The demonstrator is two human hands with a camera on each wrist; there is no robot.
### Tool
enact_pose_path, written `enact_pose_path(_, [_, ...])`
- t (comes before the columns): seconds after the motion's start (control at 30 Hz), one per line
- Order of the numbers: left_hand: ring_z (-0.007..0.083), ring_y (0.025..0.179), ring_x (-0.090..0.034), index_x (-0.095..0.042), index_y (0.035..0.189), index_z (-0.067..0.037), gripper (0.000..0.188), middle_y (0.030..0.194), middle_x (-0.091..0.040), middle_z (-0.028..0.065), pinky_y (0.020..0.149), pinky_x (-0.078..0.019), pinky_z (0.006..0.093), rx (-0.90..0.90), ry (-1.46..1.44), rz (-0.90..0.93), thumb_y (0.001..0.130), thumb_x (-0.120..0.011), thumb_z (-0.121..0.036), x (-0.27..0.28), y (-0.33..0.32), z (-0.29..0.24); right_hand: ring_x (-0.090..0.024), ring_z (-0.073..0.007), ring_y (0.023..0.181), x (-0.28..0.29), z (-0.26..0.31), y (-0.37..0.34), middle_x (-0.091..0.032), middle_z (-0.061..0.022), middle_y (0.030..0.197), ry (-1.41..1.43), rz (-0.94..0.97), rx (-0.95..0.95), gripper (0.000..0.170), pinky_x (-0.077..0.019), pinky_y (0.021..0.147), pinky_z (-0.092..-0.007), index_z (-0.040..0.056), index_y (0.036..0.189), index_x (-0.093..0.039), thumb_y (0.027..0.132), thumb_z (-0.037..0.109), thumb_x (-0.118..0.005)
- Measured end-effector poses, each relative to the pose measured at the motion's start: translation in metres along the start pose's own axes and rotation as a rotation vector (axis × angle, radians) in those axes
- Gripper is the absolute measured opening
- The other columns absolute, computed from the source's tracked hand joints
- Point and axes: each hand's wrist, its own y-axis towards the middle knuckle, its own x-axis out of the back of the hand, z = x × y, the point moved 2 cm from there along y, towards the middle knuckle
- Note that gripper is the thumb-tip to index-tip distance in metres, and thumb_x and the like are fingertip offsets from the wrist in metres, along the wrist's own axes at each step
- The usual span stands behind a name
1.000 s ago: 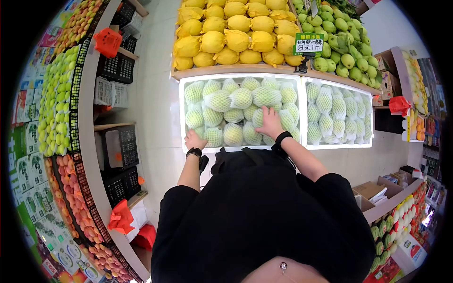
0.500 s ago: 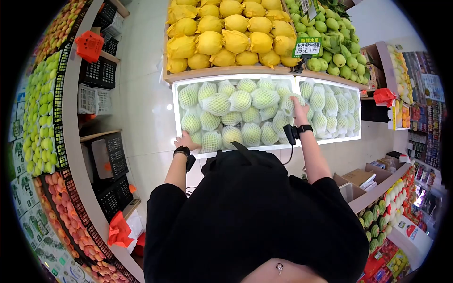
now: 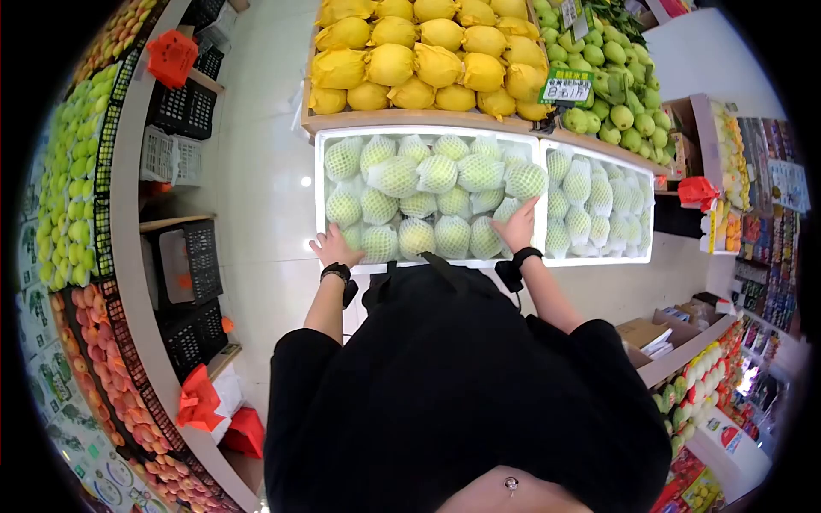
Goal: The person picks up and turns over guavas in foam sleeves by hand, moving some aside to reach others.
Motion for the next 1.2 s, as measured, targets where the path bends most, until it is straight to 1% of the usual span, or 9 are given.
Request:
enact_pose_path(0.3, [0.0300,0.105,-0.044,-0.034,0.118,-0.005,0.085,0.104,-0.054,0.0140,0.096,-0.0190,0.0467,0.157,-0.252,-0.220,0.050,-0.073,-0.038,0.020,-0.040,0.005,-0.047,-0.0437,0.096,0.012,-0.011,-0.005,-0.045,-0.0279,0.108,-0.078,-0.018,0.166,0.121,-0.0410,0.085,-0.0434,-0.0084,0.133,0.007,0.056,0.032,-0.077])
enact_pose_path(0.4, [0.0340,0.105,-0.047,-0.027,0.123,-0.004,0.094,0.106,-0.052,0.0221,0.094,-0.0267,0.0466,0.214,-0.421,-0.163,0.051,-0.074,-0.043,0.021,-0.040,0.023,-0.051,-0.0418,0.094,0.037,-0.004,-0.002,-0.046,-0.0287,0.109,-0.058,0.168,0.121,0.122,-0.0428,0.085,-0.0412,-0.0101,0.132,0.009,0.056,0.035,-0.076])
enact_pose_path(0.5, [0.0333,0.100,-0.052,-0.021,0.124,0.001,0.096,0.108,-0.050,0.0249,0.087,-0.0407,0.0379,0.144,-0.805,-0.150,0.054,-0.077,-0.032,0.017,-0.013,0.036,-0.052,-0.0380,0.099,0.001,-0.044,0.024,-0.045,-0.0277,0.113,0.350,0.095,0.212,0.121,-0.0420,0.088,-0.0367,-0.0102,0.131,0.010,0.059,0.037,-0.075])
enact_pose_path(0.57, [0.0309,0.097,-0.053,-0.020,0.124,0.004,0.094,0.107,-0.050,0.0236,0.084,-0.0437,0.0331,0.108,-0.982,-0.162,0.055,-0.078,-0.024,0.041,-0.007,0.023,-0.053,-0.0303,0.102,0.022,-0.022,0.009,-0.046,-0.0240,0.113,0.788,0.386,-0.159,0.111,-0.0456,0.083,-0.0411,-0.0059,0.132,0.003,0.064,0.041,-0.072])
enact_pose_path(0.63, [0.0277,0.098,-0.053,-0.018,0.124,0.007,0.094,0.108,-0.049,0.0229,0.084,-0.0439,0.0316,0.014,-0.987,-0.171,0.056,-0.078,-0.020,0.049,0.014,0.015,-0.053,-0.0278,0.100,0.059,0.014,-0.013,-0.046,-0.0221,0.112,1.065,0.596,-0.343,0.105,-0.0483,0.077,-0.0444,-0.0030,0.132,-0.003,0.065,0.041,-0.070])
enact_pose_path(0.8, [0.0343,0.102,-0.049,-0.021,0.129,0.000,0.096,0.114,-0.045,0.0218,0.087,-0.0429,0.0383,-0.267,-0.454,-0.223,0.053,-0.076,-0.018,0.088,0.054,-0.028,-0.052,-0.0361,0.098,-0.011,-0.001,0.004,-0.034,-0.0252,0.122,1.101,0.472,-0.636,0.102,-0.0528,0.068,-0.0470,-0.0008,0.129,0.007,0.069,0.041,-0.065])
enact_pose_path(0.93, [0.0373,0.106,-0.044,-0.023,0.131,-0.007,0.096,0.119,-0.041,0.0193,0.088,-0.0413,0.0424,-0.326,-0.218,-0.237,0.051,-0.076,-0.019,0.093,0.077,-0.056,-0.052,-0.0316,0.103,-0.011,0.001,0.003,-0.031,-0.0229,0.128,1.204,0.473,-0.629,0.109,-0.0517,0.076,-0.0403,0.0012,0.129,0.026,0.076,0.041,-0.060])
enact_pose_path(1.13, [0.0368,0.117,-0.036,-0.019,0.134,-0.005,0.095,0.128,-0.034,0.0207,0.097,-0.0337,0.0420,-0.453,-0.106,-0.280,0.057,-0.073,-0.018,0.063,0.102,-0.056,-0.058,-0.0262,0.088,-0.012,-0.032,-0.020,-0.039,-0.0178,0.126,1.351,0.534,-0.559,0.057,-0.0506,0.073,-0.0356,0.0047,0.131,-0.027,0.084,0.030,-0.048])
enact_pose_path(1.2, [0.0377,0.127,-0.022,-0.014,0.135,-0.001,0.096,0.137,-0.022,0.0219,0.103,-0.0245,0.0414,-0.542,-0.088,-0.156,0.059,-0.071,-0.020,0.045,0.104,-0.051,-0.058,-0.0247,0.084,-0.015,-0.049,-0.026,-0.040,-0.0167,0.124,1.271,0.317,-0.517,0.045,-0.0502,0.069,-0.0340,0.0043,0.124,-0.037,0.084,0.022,-0.047])
